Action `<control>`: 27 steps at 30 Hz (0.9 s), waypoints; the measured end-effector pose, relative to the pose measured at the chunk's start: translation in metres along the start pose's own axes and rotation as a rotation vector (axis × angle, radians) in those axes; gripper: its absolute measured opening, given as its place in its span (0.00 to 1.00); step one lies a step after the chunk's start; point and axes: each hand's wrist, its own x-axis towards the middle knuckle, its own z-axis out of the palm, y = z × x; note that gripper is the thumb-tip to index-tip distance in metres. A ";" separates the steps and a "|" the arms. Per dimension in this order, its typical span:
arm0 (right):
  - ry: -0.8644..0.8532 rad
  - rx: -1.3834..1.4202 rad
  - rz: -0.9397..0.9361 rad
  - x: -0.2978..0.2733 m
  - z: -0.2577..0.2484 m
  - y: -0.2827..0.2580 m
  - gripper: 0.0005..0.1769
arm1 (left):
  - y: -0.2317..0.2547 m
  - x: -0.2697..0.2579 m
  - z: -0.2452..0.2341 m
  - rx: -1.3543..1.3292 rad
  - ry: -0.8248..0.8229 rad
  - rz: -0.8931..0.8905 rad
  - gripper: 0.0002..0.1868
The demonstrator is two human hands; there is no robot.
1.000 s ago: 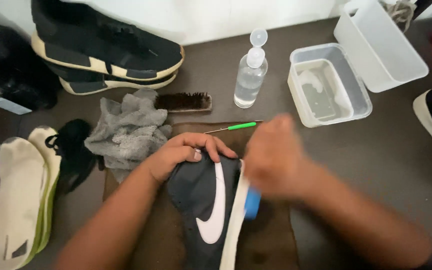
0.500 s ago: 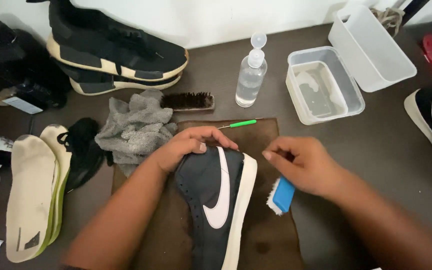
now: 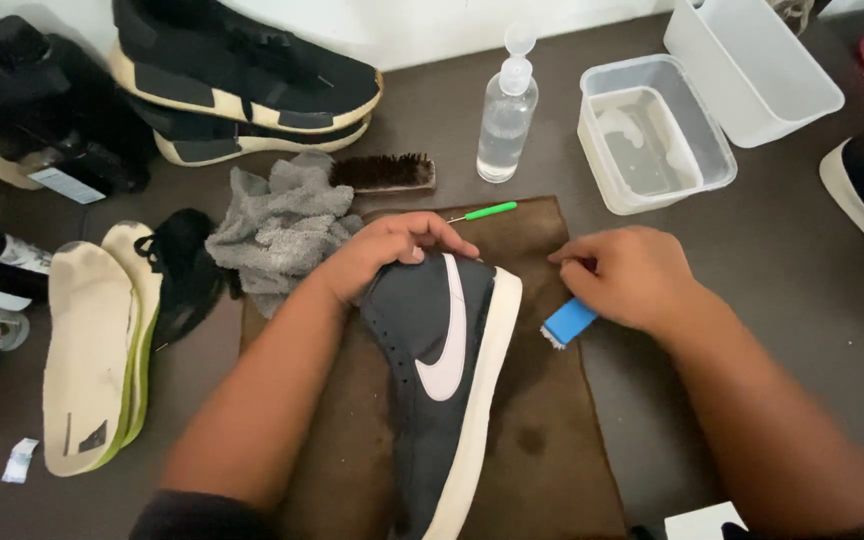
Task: The person scrubs the white midsole of a black Nike sneaker with a blue brush, wipes the area with a gray cloth, and repeats the scrubbing and wiping cycle. The person dips the brush into a water container between scrubbing passes.
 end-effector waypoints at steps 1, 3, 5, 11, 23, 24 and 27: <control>0.005 0.003 -0.003 0.001 0.004 0.001 0.14 | 0.000 0.000 0.000 0.007 0.001 0.000 0.30; 0.042 0.012 -0.055 0.002 0.013 0.004 0.15 | -0.001 -0.002 0.000 -0.012 0.029 0.016 0.28; 0.069 0.062 -0.028 -0.006 0.020 0.003 0.14 | -0.001 -0.003 0.001 -0.019 0.034 0.015 0.28; 0.164 0.416 0.106 -0.022 0.029 0.030 0.12 | 0.008 -0.003 0.009 -0.017 0.038 -0.007 0.26; 0.241 0.456 -0.075 -0.024 0.028 0.032 0.19 | 0.025 -0.014 0.007 0.235 0.075 -0.254 0.25; 0.336 0.379 -0.175 -0.025 0.029 0.028 0.14 | 0.028 -0.015 0.008 0.271 0.073 -0.271 0.25; 0.423 0.227 -0.292 -0.015 0.044 0.034 0.13 | 0.041 -0.016 0.010 0.387 0.058 -0.267 0.24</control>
